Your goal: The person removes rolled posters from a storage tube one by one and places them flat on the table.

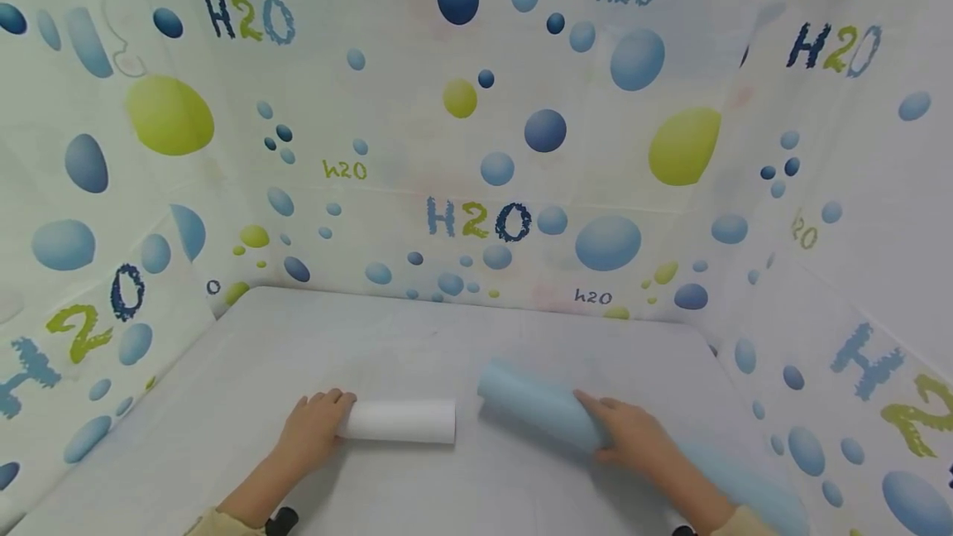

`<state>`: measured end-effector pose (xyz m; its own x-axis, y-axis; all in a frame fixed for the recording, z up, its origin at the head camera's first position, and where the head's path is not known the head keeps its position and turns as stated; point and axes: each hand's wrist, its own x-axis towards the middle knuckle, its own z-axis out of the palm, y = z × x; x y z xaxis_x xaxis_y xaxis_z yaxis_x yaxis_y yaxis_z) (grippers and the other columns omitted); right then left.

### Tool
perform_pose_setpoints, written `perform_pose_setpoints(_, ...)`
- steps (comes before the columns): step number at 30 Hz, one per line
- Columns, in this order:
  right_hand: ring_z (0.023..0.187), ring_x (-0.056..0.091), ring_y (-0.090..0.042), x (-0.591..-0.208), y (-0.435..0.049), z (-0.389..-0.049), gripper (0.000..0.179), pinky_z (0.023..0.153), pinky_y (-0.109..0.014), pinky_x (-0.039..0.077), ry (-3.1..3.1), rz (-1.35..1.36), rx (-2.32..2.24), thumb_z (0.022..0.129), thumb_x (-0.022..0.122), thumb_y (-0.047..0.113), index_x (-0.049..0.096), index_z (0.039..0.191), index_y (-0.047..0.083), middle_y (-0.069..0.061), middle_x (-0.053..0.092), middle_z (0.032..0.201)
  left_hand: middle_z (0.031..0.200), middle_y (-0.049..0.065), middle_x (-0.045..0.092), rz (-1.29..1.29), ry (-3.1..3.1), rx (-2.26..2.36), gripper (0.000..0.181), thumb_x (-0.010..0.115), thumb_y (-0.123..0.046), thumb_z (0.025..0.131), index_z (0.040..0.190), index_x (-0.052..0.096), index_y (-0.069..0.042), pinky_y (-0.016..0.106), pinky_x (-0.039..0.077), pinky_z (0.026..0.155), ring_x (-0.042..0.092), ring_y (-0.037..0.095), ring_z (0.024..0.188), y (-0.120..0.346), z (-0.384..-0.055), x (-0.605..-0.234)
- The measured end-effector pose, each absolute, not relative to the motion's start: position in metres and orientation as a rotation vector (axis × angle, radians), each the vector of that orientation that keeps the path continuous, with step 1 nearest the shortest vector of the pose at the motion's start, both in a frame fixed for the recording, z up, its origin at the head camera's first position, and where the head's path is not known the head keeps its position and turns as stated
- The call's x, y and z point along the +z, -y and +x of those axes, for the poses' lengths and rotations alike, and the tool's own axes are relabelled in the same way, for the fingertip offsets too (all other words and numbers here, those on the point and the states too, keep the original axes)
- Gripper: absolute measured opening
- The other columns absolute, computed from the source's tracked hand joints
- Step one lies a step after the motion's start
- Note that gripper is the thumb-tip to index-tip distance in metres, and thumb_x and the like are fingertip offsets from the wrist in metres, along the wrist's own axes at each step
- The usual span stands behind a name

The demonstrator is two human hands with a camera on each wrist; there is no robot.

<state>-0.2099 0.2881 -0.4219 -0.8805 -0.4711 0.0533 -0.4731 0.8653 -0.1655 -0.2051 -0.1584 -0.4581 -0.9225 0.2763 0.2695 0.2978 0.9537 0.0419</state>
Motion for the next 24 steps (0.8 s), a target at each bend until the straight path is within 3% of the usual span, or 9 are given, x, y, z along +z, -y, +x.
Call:
perform_pose_setpoints(12, 0.089, 0.06, -0.035, -0.409, -0.304, -0.215, 0.086, 0.075, -0.051, 0.047, 3.171, 0.469, 0.327, 0.068, 0.079, 0.034, 0.038, 0.134, -0.003, -0.021, 0.061, 0.099, 0.09, 0.013, 0.058, -0.422, 2.86, -0.112, 0.044, 0.081, -0.001, 0.06, 0.097, 0.057, -0.002, 0.052, 0.045, 0.07, 0.057, 0.034, 0.083, 0.158, -0.206, -0.458)
perform_pose_setpoints(18, 0.095, 0.056, -0.043, -0.412, -0.317, -0.216, 0.09, 0.076, -0.056, 0.045, 3.236, 0.329, 0.411, 0.072, 0.074, 0.042, 0.033, 0.134, -0.01, -0.03, 0.056, 0.107, 0.091, 0.014, 0.058, -0.432, 2.861, -0.128, 0.044, 0.081, 0.0, 0.061, 0.098, 0.057, -0.002, 0.055, 0.044, 0.073, 0.057, 0.035, 0.085, 0.156, -0.205, -0.458)
perform_pose_setpoints(24, 0.093, 0.056, -0.046, -0.418, -0.328, -0.213, 0.088, 0.074, -0.056, 0.046, 3.264, 0.292, 0.505, 0.076, 0.071, 0.04, 0.031, 0.127, -0.019, -0.036, 0.053, 0.105, 0.09, 0.014, 0.058, -0.442, 2.835, -0.137, 0.045, 0.082, -0.001, 0.059, 0.096, 0.057, -0.002, 0.054, 0.044, 0.071, 0.057, 0.034, 0.083, 0.157, -0.204, -0.457)
